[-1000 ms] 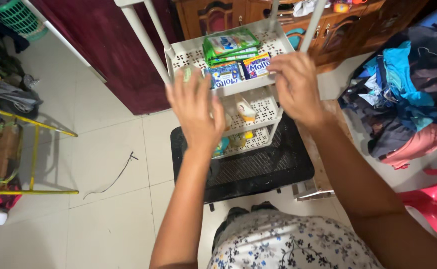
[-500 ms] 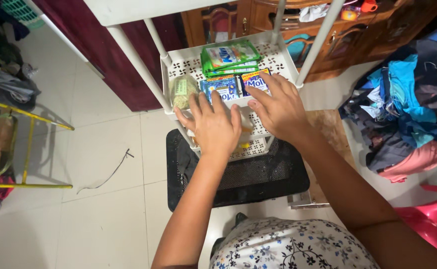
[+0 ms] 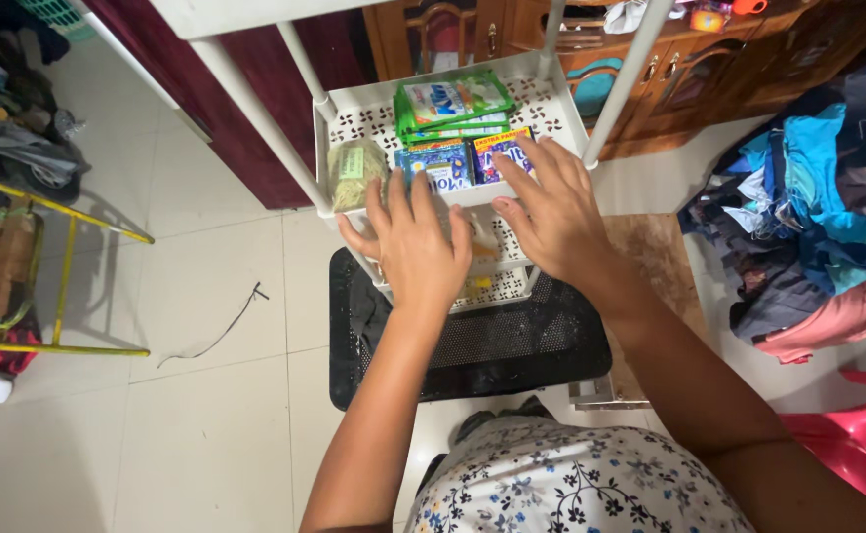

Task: The person assembles a white plastic three-tier storage rack by inserting vertical poles into the trays and securing them. After assembly, the person places various packaged food items onto the shelves.

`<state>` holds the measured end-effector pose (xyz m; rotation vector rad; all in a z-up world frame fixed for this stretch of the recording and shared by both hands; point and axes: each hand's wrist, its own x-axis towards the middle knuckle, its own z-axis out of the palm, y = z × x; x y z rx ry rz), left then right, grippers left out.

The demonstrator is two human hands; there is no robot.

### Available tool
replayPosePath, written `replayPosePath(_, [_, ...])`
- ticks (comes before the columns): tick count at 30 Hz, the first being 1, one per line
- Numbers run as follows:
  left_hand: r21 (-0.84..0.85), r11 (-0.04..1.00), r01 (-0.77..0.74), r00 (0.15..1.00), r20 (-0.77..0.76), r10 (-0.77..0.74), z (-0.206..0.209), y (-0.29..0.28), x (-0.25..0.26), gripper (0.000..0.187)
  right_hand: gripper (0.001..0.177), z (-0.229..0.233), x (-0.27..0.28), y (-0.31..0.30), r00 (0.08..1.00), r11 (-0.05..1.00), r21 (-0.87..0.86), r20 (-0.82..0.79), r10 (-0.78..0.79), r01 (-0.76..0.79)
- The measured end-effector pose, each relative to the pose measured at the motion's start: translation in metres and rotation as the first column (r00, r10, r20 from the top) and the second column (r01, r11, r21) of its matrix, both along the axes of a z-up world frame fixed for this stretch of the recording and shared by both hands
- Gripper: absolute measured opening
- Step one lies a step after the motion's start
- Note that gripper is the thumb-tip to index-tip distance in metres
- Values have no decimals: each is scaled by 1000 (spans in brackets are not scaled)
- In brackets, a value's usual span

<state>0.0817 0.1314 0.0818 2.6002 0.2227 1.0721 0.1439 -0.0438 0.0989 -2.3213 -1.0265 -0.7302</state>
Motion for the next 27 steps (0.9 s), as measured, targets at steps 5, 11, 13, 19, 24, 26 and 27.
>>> replayPosePath(5, [-95, 995, 37, 998, 50, -32, -19, -11, -43, 43, 49, -3, -18, -11, 998, 1000, -9, -62, 6, -6])
replayPosePath(11, [-201, 979, 19, 998, -56, -31, -73, -2, -105, 42, 47, -35, -57, -31, 989, 999, -23, -142, -34, 31])
replayPosePath(13, [-205, 978, -23, 994, -109, 1, -97, 15, -124, 42, 45, -56, -68, -39, 967, 997, -55, -245, -69, 57])
replayPosePath(19, [-216, 969, -123, 943, -328, 47, -169, 47, -194, 41, 44, -140, -114, -60, 951, 991, -124, -296, -85, 50])
replayPosePath(24, [-219, 957, -188, 886, -459, 69, -199, 40, -238, 40, 49, -190, -159, -65, 914, 989, -149, -400, -59, -2])
replayPosePath(26, [-201, 961, -189, 886, -457, 79, -202, 32, -246, 42, 48, -198, -168, -67, 910, 990, -131, -415, -14, -45])
replayPosePath(27, [-212, 958, -194, 883, -463, 76, -202, 27, -248, 42, 48, -200, -170, -67, 908, 990, -125, -420, 5, -63])
